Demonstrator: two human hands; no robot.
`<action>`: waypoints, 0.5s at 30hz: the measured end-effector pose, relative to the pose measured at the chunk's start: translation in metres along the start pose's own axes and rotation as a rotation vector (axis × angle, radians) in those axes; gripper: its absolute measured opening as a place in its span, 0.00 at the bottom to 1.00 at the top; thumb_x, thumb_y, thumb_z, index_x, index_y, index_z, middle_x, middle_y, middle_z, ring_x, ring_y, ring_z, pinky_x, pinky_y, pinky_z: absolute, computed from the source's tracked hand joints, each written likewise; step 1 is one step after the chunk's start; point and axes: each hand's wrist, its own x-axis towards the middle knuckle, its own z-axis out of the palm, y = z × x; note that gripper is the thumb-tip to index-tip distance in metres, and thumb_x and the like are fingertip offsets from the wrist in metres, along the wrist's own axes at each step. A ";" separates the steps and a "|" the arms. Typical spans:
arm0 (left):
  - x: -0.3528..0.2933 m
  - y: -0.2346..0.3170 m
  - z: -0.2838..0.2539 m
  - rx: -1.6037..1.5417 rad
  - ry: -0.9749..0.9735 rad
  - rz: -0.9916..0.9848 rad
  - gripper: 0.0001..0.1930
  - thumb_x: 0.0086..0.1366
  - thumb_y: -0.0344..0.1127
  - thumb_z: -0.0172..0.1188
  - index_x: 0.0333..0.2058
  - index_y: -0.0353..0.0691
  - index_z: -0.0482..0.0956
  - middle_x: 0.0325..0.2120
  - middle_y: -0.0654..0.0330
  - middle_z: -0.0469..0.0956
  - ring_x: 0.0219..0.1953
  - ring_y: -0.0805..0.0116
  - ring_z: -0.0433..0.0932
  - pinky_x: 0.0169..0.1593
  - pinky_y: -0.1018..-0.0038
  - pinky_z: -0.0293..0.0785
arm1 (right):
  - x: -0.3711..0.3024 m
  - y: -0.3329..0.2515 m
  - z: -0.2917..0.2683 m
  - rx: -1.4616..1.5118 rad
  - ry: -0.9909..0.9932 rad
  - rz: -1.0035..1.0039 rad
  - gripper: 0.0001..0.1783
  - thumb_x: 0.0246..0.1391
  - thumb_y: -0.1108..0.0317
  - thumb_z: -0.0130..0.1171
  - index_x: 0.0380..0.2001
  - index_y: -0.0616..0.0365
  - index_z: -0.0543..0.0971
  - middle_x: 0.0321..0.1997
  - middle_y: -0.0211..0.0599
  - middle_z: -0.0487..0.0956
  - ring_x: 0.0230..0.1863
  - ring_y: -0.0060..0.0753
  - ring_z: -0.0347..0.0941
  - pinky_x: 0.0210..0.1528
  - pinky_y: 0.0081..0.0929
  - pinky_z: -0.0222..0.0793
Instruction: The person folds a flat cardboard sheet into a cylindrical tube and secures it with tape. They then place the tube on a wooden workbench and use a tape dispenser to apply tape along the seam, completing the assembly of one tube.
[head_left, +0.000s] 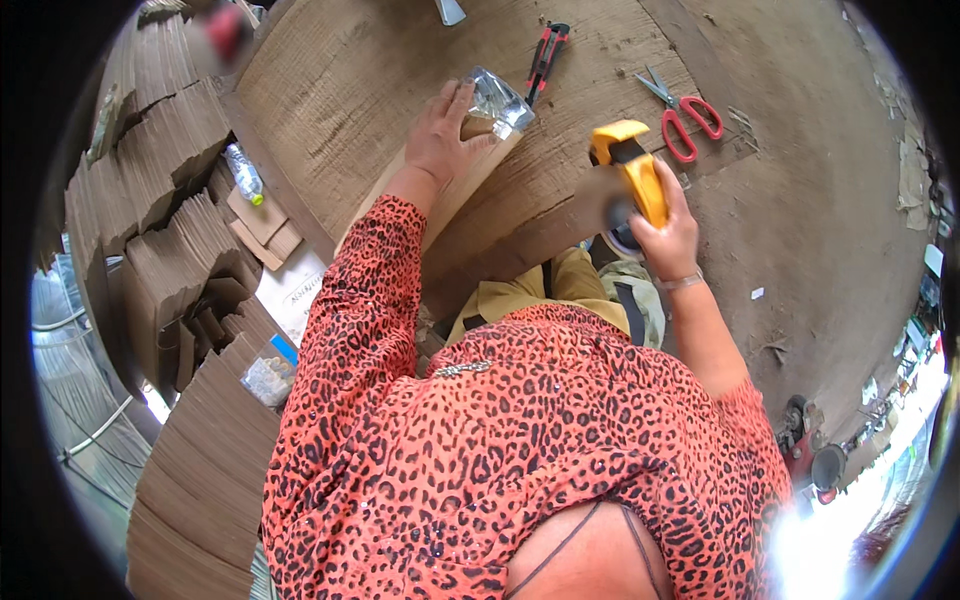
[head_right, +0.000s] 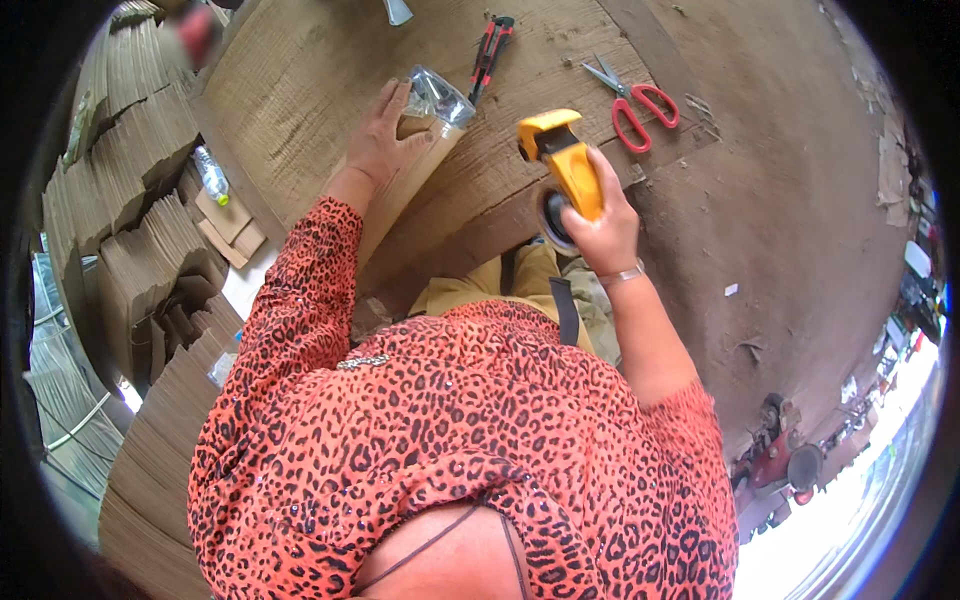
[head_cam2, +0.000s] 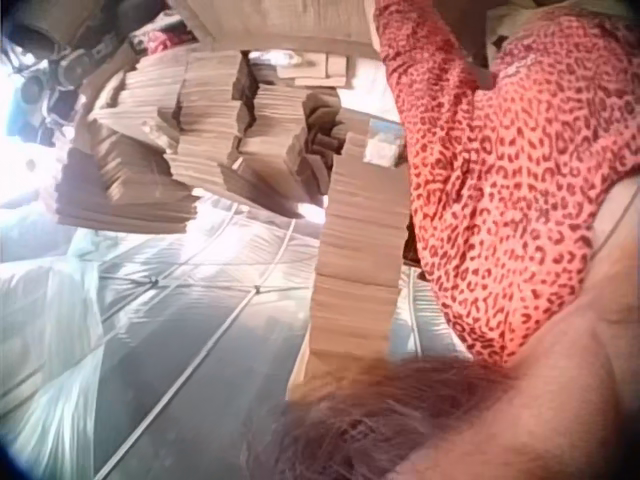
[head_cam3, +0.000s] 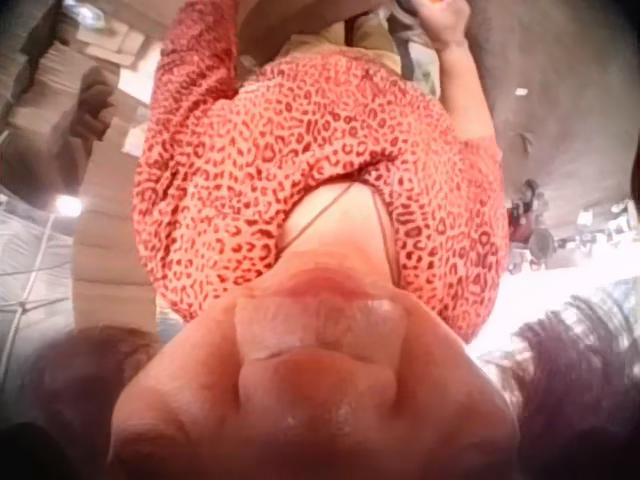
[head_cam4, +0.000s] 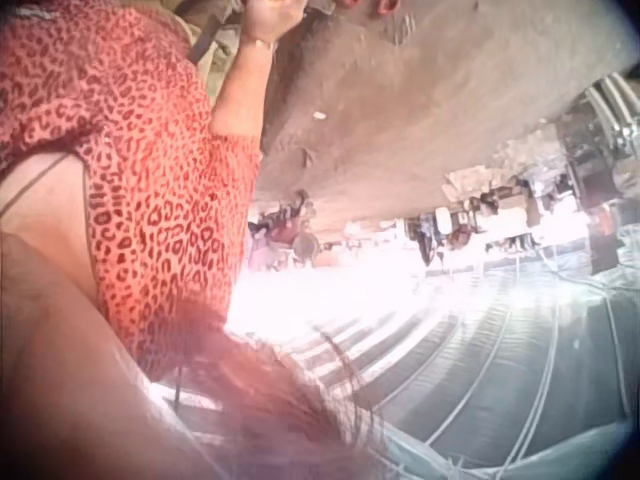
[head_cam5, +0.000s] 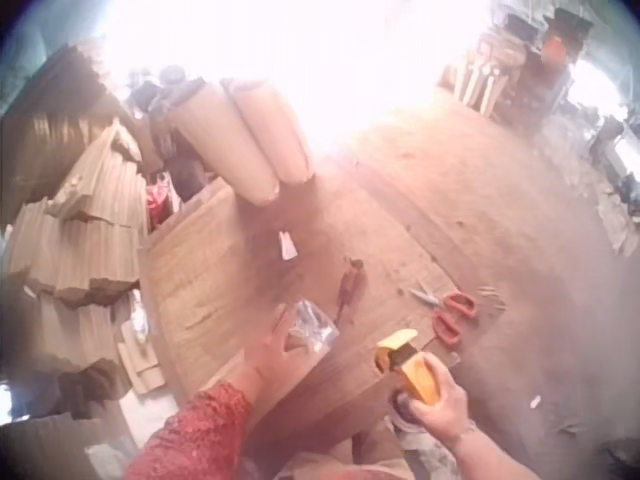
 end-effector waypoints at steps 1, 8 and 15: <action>-0.001 0.000 0.004 -0.016 0.016 0.008 0.47 0.51 0.62 0.65 0.66 0.51 0.59 0.65 0.55 0.59 0.65 0.53 0.60 0.65 0.60 0.59 | 0.008 0.007 0.006 -0.085 0.007 0.015 0.41 0.40 0.67 0.63 0.62 0.55 0.67 0.58 0.48 0.74 0.57 0.40 0.73 0.59 0.27 0.66; 0.004 0.006 -0.004 0.049 -0.018 -0.004 0.45 0.54 0.60 0.65 0.66 0.49 0.59 0.65 0.54 0.60 0.65 0.52 0.60 0.66 0.62 0.60 | 0.050 0.165 0.050 0.365 -0.034 0.386 0.37 0.47 0.64 0.65 0.63 0.52 0.68 0.45 0.34 0.76 0.44 0.29 0.73 0.48 0.25 0.70; -0.007 0.001 0.003 0.063 0.042 -0.029 0.45 0.51 0.61 0.66 0.66 0.52 0.60 0.65 0.56 0.60 0.64 0.52 0.61 0.66 0.59 0.58 | 0.055 0.088 0.032 -0.862 -0.029 -0.138 0.30 0.43 0.56 0.68 0.53 0.46 0.77 0.47 0.44 0.74 0.51 0.48 0.71 0.55 0.41 0.68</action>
